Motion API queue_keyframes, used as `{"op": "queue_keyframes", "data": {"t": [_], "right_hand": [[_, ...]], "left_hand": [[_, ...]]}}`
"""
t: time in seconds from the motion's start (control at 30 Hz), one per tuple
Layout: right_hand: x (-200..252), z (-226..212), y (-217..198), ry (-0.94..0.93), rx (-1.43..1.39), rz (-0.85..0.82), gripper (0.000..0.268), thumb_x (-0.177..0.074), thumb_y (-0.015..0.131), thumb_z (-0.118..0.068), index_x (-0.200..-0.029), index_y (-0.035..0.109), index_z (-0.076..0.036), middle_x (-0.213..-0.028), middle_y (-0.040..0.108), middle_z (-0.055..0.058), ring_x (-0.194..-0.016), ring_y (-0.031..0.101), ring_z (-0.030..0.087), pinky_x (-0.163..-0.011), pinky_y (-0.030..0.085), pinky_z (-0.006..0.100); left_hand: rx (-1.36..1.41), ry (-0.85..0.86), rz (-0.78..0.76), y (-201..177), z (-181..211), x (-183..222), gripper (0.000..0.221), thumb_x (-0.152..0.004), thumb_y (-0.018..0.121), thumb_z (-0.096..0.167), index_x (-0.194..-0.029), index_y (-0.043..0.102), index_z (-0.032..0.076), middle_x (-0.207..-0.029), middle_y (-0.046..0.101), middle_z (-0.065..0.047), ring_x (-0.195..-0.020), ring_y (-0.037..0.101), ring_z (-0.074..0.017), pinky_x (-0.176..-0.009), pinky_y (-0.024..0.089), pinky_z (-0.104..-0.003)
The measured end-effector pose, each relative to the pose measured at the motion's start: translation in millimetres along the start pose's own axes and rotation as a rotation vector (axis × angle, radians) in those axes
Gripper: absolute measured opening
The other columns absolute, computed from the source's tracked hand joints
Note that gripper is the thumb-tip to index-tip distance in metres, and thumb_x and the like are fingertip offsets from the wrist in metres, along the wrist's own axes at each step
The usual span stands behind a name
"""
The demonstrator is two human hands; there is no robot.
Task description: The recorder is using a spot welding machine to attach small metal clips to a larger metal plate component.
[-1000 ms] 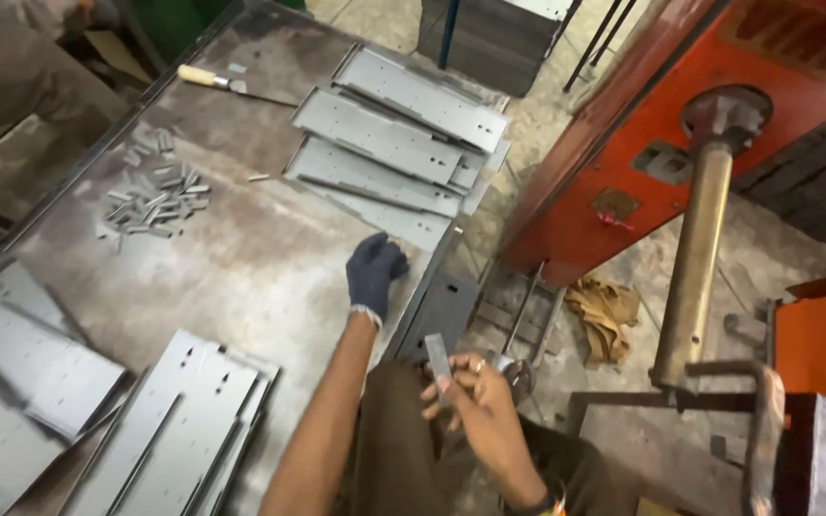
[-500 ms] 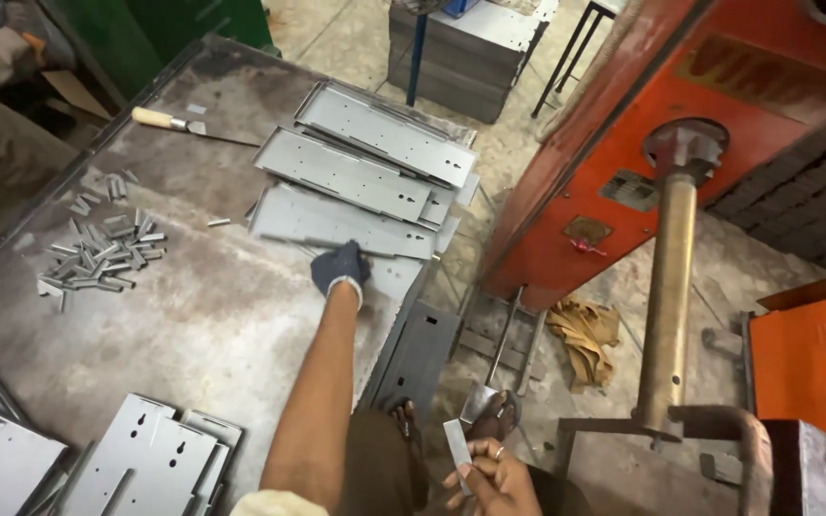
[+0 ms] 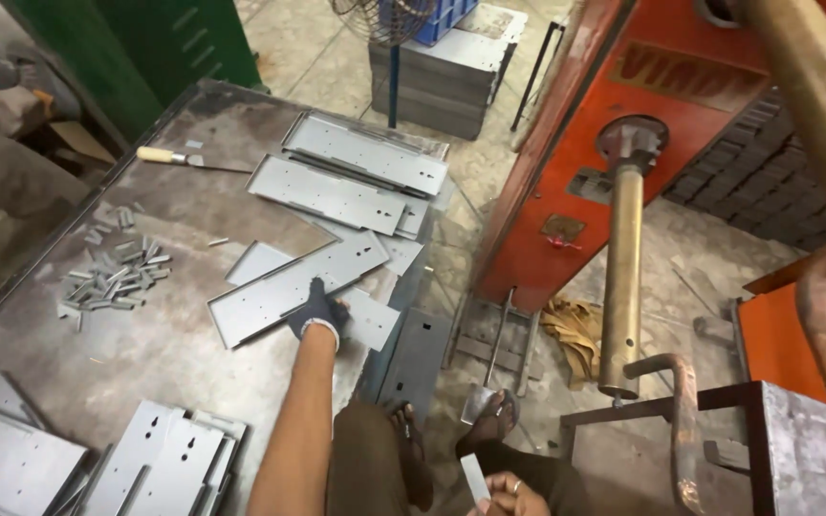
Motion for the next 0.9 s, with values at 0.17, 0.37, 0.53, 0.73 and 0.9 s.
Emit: {"op": "queue_keyframes", "data": {"t": [0.17, 0.37, 0.53, 0.73, 0.9], "right_hand": [[-7, 32, -23, -0.050, 0.090, 0.040, 0.019, -0.086, 0.081, -0.011, -0.097, 0.076, 0.004, -0.083, 0.076, 0.008, -0.083, 0.073, 0.011, -0.084, 0.054, 0.028], [28, -97, 2, 0.035, -0.157, 0.049, 0.035, -0.088, 0.072, -0.012, -0.119, 0.063, 0.001, -0.083, 0.082, 0.018, -0.070, 0.077, 0.021, -0.067, 0.059, 0.033], [79, -196, 19, 0.019, -0.122, 0.093, 0.033, -0.091, 0.065, -0.013, -0.121, 0.058, 0.000, -0.089, 0.083, 0.017, -0.062, 0.079, 0.024, -0.046, 0.045, 0.030], [171, -233, 12, -0.135, -0.299, 0.195, 0.025, -0.098, 0.063, -0.017, -0.115, 0.064, 0.001, -0.092, 0.080, 0.013, -0.071, 0.075, 0.014, -0.056, 0.051, 0.024], [207, -209, -25, -0.118, -0.419, 0.445, 0.012, -0.093, 0.064, -0.014, -0.098, 0.065, -0.003, -0.084, 0.075, 0.005, -0.058, 0.070, 0.015, -0.049, 0.049, 0.027]], "left_hand": [[0.064, 0.140, 0.331, -3, 1, 11, 0.020, -0.084, 0.076, 0.005, -0.077, 0.060, -0.005, -0.068, 0.064, -0.018, -0.050, 0.058, -0.0254, -0.043, 0.047, -0.041], [-0.244, 0.423, -0.012, -31, 16, 3, 0.016, -0.083, 0.076, 0.006, -0.087, 0.069, -0.009, -0.086, 0.072, -0.014, -0.072, 0.066, -0.0226, -0.061, 0.054, -0.036], [-0.003, 0.282, -0.374, -56, 38, 179, 0.024, -0.084, 0.071, 0.003, -0.107, 0.065, 0.000, -0.094, 0.071, -0.009, -0.080, 0.069, -0.0224, -0.073, 0.059, -0.036], [0.008, 0.012, -0.562, -111, -6, 321, 0.032, -0.089, 0.068, 0.011, -0.119, 0.068, 0.002, -0.115, 0.072, -0.011, -0.105, 0.068, -0.0237, -0.091, 0.056, -0.038], [-0.341, -0.042, -0.554, -140, -73, 336, 0.027, -0.086, 0.072, 0.006, -0.111, 0.074, -0.004, -0.118, 0.073, -0.013, -0.114, 0.066, -0.0224, -0.100, 0.051, -0.035]]}}
Point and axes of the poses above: each hand's wrist, its own x-axis away from the middle knuckle, its own y-axis out of the palm, z = x × y, the point moved 7 cm from there along -x, towards the middle knuckle
